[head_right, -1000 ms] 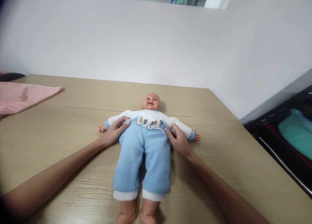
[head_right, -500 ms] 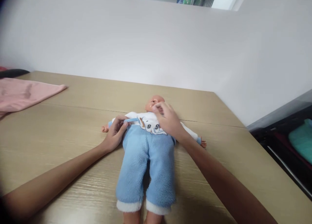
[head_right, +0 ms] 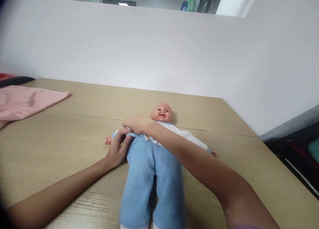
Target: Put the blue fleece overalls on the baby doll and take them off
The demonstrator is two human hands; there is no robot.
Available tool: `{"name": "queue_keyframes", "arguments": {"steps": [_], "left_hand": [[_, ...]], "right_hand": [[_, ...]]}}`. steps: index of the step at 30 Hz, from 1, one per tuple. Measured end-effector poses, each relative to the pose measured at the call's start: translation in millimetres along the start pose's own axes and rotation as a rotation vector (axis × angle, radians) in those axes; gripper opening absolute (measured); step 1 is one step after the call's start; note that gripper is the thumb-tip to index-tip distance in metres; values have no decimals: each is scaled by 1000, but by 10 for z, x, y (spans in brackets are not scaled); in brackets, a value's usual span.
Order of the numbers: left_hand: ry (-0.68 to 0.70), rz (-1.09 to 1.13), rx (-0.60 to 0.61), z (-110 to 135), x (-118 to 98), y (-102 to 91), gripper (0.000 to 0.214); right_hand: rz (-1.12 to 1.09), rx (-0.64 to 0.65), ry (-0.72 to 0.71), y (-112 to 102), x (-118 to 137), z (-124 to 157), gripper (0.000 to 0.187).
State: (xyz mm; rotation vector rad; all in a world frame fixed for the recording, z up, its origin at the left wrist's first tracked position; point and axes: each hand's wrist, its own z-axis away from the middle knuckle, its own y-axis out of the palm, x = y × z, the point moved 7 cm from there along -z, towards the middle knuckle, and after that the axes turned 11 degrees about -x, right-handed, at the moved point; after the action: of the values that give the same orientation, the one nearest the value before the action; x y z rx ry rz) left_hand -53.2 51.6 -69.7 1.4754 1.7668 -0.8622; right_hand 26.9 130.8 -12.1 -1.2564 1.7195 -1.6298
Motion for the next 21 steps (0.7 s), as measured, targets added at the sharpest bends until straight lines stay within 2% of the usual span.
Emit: {"name": "queue_keyframes", "arguments": {"steps": [2,4,7,9,12,14,17,21], "left_hand": [[3,-9,-7,6,-12,-10,22],[28,-16,-18,9,-38,-28,23],[152,-40,16,39,-105,-32,17],[254,-110,11,80,-128,-53,11],[396,-234,-147,158,-152,-151,12],[451,-214,-233,204,-182,-177,14],[368,-23,-238,171,-205,-115,14],[1,154,-211,-12,-105,-4,17]], "right_hand": [[35,-38,28,-50,6,81,19],[25,-126,74,-139,-14,169,23],[-111,-340,189,-293,-134,316,34],[-256,-429,256,-322,-253,412,38],[-480,-441,298,-254,-414,502,46],[-587,-406,312,-177,-487,526,52],[-616,-357,322,-91,-515,533,50],[-558,-370,262,-155,-368,597,35]]}}
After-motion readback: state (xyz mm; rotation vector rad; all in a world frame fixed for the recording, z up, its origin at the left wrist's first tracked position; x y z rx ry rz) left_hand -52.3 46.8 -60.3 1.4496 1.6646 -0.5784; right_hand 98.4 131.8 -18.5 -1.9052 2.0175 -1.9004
